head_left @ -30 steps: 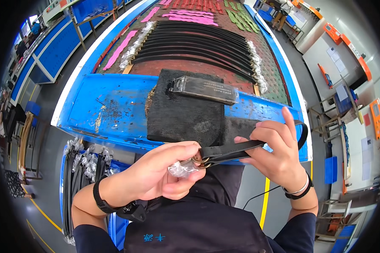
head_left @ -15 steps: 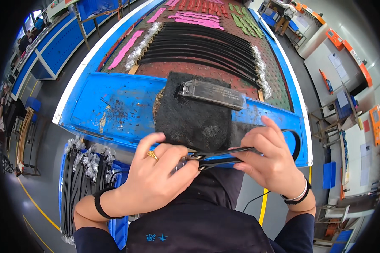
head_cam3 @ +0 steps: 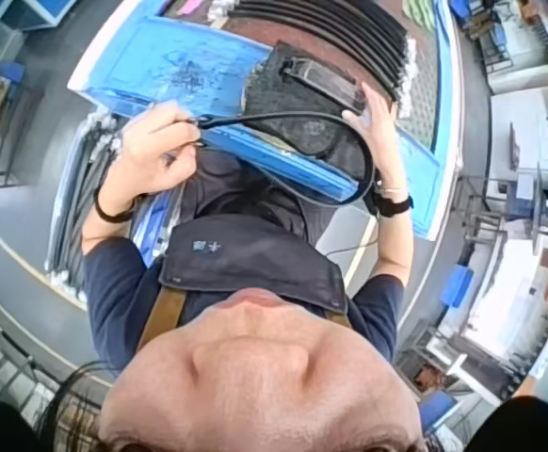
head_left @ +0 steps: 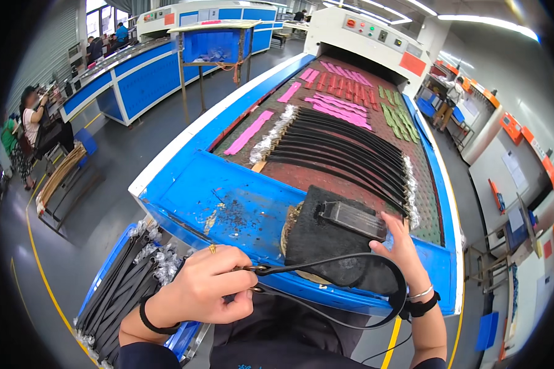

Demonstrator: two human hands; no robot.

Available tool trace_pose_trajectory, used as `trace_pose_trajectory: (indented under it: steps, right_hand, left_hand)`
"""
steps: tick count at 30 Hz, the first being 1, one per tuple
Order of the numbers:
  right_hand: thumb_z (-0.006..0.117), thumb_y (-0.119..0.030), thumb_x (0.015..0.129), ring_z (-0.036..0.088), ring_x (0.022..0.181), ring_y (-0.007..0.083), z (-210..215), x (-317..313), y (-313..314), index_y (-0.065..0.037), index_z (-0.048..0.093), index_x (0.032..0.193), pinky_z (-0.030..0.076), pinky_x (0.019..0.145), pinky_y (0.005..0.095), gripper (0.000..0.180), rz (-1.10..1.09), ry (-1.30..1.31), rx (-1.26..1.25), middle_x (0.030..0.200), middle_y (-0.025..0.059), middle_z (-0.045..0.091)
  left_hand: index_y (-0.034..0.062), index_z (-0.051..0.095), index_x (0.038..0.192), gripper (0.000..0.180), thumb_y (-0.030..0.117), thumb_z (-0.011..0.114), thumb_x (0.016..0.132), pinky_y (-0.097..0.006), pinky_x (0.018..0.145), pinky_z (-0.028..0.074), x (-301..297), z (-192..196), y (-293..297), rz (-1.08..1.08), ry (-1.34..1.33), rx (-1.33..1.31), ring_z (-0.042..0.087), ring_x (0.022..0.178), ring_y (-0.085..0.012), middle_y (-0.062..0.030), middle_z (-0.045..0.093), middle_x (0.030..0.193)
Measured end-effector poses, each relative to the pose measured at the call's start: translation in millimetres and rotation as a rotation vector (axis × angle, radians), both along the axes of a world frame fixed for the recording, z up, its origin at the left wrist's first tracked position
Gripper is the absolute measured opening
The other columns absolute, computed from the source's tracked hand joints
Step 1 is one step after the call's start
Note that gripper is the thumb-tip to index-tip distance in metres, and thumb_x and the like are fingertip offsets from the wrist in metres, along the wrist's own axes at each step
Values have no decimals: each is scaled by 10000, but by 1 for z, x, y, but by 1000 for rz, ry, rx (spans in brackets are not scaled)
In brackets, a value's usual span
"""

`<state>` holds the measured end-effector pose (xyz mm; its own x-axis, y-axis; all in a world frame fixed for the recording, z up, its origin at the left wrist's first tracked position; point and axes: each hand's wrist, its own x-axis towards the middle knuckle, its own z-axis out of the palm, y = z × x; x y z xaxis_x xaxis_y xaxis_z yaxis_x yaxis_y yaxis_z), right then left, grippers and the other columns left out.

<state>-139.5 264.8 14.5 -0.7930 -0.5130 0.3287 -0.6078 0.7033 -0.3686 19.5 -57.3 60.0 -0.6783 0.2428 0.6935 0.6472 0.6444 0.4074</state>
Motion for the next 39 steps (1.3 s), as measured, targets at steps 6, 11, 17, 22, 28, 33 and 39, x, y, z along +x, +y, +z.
trace_pose_trajectory:
  steps: [6,11,17,22,28,33,39]
  right_hand:
    - [733,-144,675,557,888,199,2,6,0,1,513,1082,445,778,298,485,-67,-252,-262,971,101,569]
    - [622,-144,758,547,862,122,1,27,19,-40,457,1120,465,716,228,411,-91,-308,-883,1044,81,539]
    - [575,-285,800,536,1025,258,26,81,34,-19,339,1257,488,830,361,579,91,-387,-1479,1179,216,471]
    - [618,-370,693,481,1008,218,27,116,12,-30,295,1258,426,857,336,734,55,-234,-1222,1099,154,460]
    - [735,-471,573,515,901,203,31,125,0,-73,326,1192,464,769,317,842,-102,-235,-1196,999,140,505]
    - [793,-495,530,534,874,210,30,125,1,-90,338,1160,471,754,324,877,-149,-254,-1224,976,144,530]
    - [797,-469,523,534,862,209,29,124,3,-94,341,1149,467,748,316,860,-139,-233,-1228,965,151,531]
  left_hand:
    - [52,532,638,151,-11,578,509,-282,486,414,2,-3,-3,-27,-9,-21,505,544,-204,-62,522,722]
    - [50,532,605,134,12,559,480,-285,454,397,-11,-8,6,-144,36,-33,504,520,-202,-65,538,707]
    - [67,493,580,135,27,556,467,-295,446,386,-22,-10,30,-266,-50,-94,497,514,-202,-55,510,684]
    - [63,472,567,153,31,555,442,-290,427,362,-31,-12,53,-368,-37,-88,470,493,-197,-54,495,676]
    - [64,467,566,164,47,563,434,-286,415,351,-33,-9,64,-413,-29,-93,451,474,-186,-53,492,665]
    - [65,470,569,161,70,570,444,-284,412,350,-35,-11,67,-438,-16,-89,448,464,-178,-51,493,657]
    - [66,473,567,159,73,571,441,-280,408,348,-33,-9,66,-424,-31,-101,441,450,-180,-52,497,652]
